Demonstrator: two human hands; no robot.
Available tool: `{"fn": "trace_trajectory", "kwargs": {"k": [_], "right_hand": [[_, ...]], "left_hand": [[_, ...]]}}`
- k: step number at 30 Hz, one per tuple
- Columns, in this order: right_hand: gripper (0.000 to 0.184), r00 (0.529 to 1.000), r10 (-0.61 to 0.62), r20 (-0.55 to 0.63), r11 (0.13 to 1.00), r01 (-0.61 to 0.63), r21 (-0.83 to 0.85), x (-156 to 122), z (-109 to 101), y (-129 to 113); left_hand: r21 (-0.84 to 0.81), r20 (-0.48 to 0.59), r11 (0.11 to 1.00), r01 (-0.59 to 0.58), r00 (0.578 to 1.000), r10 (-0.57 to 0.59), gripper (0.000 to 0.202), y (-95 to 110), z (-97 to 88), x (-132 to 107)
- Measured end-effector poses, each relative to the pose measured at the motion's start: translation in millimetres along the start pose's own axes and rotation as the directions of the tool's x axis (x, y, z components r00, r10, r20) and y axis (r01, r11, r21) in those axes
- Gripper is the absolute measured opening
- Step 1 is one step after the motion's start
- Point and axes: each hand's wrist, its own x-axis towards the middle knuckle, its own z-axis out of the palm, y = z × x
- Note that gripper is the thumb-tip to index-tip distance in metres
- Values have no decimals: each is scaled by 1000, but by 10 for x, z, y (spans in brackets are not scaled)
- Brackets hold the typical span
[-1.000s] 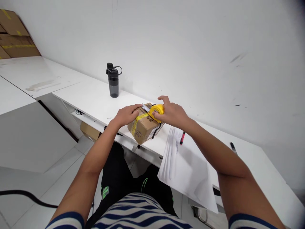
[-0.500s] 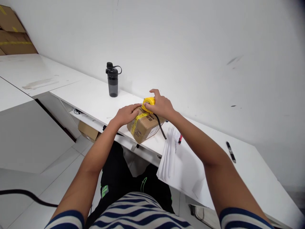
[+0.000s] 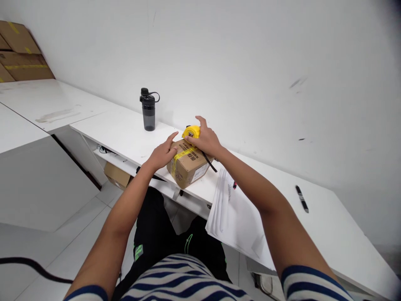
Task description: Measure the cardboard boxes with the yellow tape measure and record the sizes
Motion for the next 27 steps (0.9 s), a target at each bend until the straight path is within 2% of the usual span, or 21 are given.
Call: {"fn": "trace_trajectory", "kwargs": {"k": [2,4,7,10,12,15,17,19,21,22,23,24,26,27], "right_hand": [[92,998,23,-55,995,-17,103,-23,-52,59],[93,998,27,-59,966,-11,259,-67,-92,144],[88,996,-56,75,852,8,524,-157,-84,274],[78,963,-161,215,748,-23,663,-244,-5,317],[74,947,-201,251,727,-28,686,-283,62,276],[68,926,-273,261,758,40,651,-314,166,149],[64,925,-300,231,807,117,579,-318,238,63],[64,942,-274,193,858,149,491,-302,303,5],[69,959,-225,175,896,133,423,-259,349,-21],[70,960,-212,181,907,124,401,-227,364,-26],[71,957,-217,192,914,130,384,-190,374,-31],[71,950,-238,202,917,152,369,-149,381,-38],[69,931,-291,222,922,211,325,-65,392,-67],[68,923,-308,232,927,236,291,-26,398,-93]], "left_hand": [[-47,-92,996,-77,993,72,59,-115,8,-143],[-50,-219,988,-148,967,133,58,-266,33,-332],[14,-337,988,-153,930,149,70,-525,110,-603],[91,-339,991,-94,933,120,81,-756,209,-723],[145,-307,989,-29,949,73,76,-866,262,-708],[237,-266,968,78,964,-13,64,-948,299,-615],[237,-279,961,141,958,-72,61,-939,298,-552],[109,-368,969,222,914,-168,45,-873,285,-509],[-171,-462,950,260,831,-310,35,-749,266,-489],[-333,-464,913,236,801,-377,38,-669,257,-485],[-477,-433,857,195,797,-422,43,-580,251,-483],[-584,-378,797,156,817,-436,49,-487,247,-482],[-678,-273,723,132,868,-414,56,-310,250,-481],[-685,-251,716,135,878,-406,58,-237,256,-480]]}}
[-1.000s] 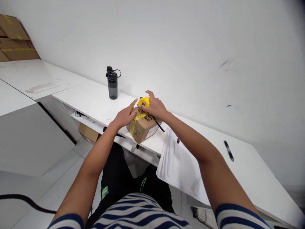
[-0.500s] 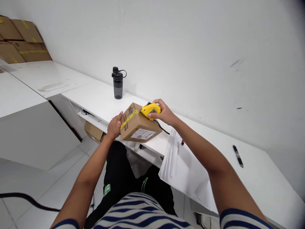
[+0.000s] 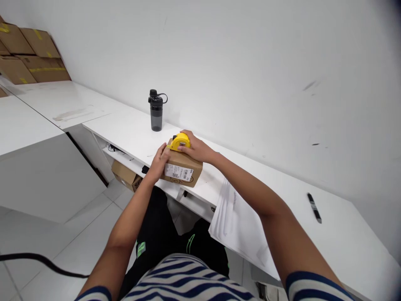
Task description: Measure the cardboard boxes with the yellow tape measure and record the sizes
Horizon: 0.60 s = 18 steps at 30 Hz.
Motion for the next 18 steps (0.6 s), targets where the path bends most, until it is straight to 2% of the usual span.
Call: {"fn": "trace_trajectory", "kwargs": {"k": [4,9,14,18], "right_hand": [[64,997,-46,56,981,55,-187,154,38,-125],[60,985,-118,125,916,156,-369,240,100,-301],[57,979,-156,130,936,189,-297,256,68,-253],[57,980,-163,110,960,184,-210,241,35,-163]], "left_hand": [[3,-29,999,-32,999,32,63,68,99,-74],[-7,-18,998,-56,998,56,64,12,83,-115],[18,-39,997,-81,996,81,72,-14,93,-127],[26,-45,993,-111,993,112,66,-16,96,-117]]}}
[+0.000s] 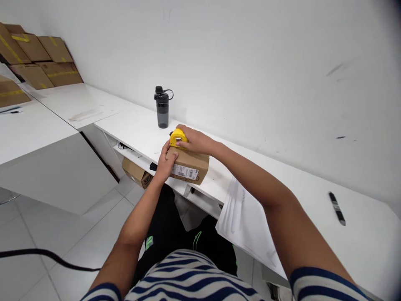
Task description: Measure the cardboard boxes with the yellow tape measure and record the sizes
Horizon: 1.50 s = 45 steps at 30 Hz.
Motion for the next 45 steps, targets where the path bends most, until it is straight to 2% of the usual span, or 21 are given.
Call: {"fn": "trace_trajectory", "kwargs": {"k": [12,19,24,28,32,37,41,45], "right_hand": [[59,999,-12,-46,999,14,37,-50,21,-25],[55,999,-42,-12,999,42,12,-35,-15,-9],[54,1000,-9,1,999,9,-47,-102,-41,-30],[54,999,50,16,993,-48,-108,-229,-90,-40],[54,993,115,33,985,-110,-136,-478,-212,-7],[49,976,217,28,970,-212,-117,-1069,-431,78],[42,957,291,7,955,-290,-57,-1564,-542,157],[46,926,378,14,925,-379,34,-1872,-563,219]], "left_hand": [[-16,5,1000,-3,1000,3,65,-8,3,0],[3,-12,999,-40,999,40,61,-45,9,2],[42,-34,999,-32,999,34,56,18,30,-22],[91,1,996,-4,1000,4,54,86,35,-22],[140,18,990,28,999,-31,49,122,18,12],[137,22,991,10,1000,-13,46,116,30,28],[121,-12,993,-3,1000,5,44,91,71,29],[118,-34,993,-12,999,16,44,79,99,44]]}}
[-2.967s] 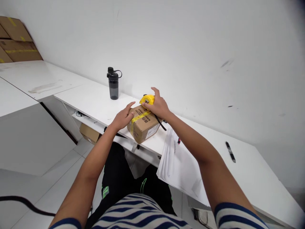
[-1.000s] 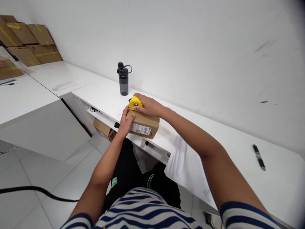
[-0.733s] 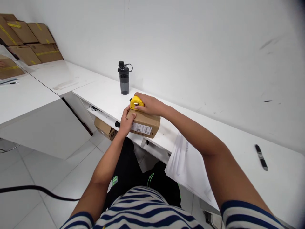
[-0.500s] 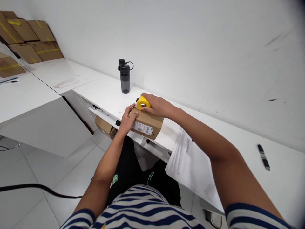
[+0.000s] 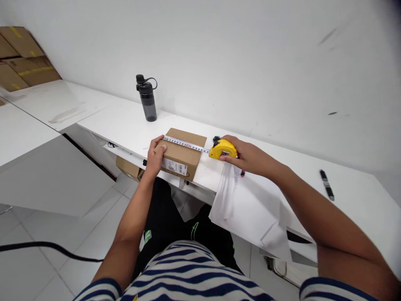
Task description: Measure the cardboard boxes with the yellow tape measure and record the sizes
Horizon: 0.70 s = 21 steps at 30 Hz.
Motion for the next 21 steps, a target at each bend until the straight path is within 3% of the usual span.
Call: {"fn": "trace_trajectory", "kwargs": {"k": [5,11,16,21], "right_hand": [[50,997,11,-72,1000,-11,9,-84,36,76],[56,991,-30,-134,999,26,-30,62,172,73],[64,973,-85,-215,996,89,11,380,312,-62],[67,958,-196,-207,978,208,35,887,461,-369]], "left_hand": [[-15,-10,1000,13,1000,-13,46,-11,23,27],[-32,-8,999,36,999,-37,48,-32,2,40],[-53,5,997,52,999,-51,48,-19,54,0],[-55,64,998,41,997,-37,52,34,387,-164]]}}
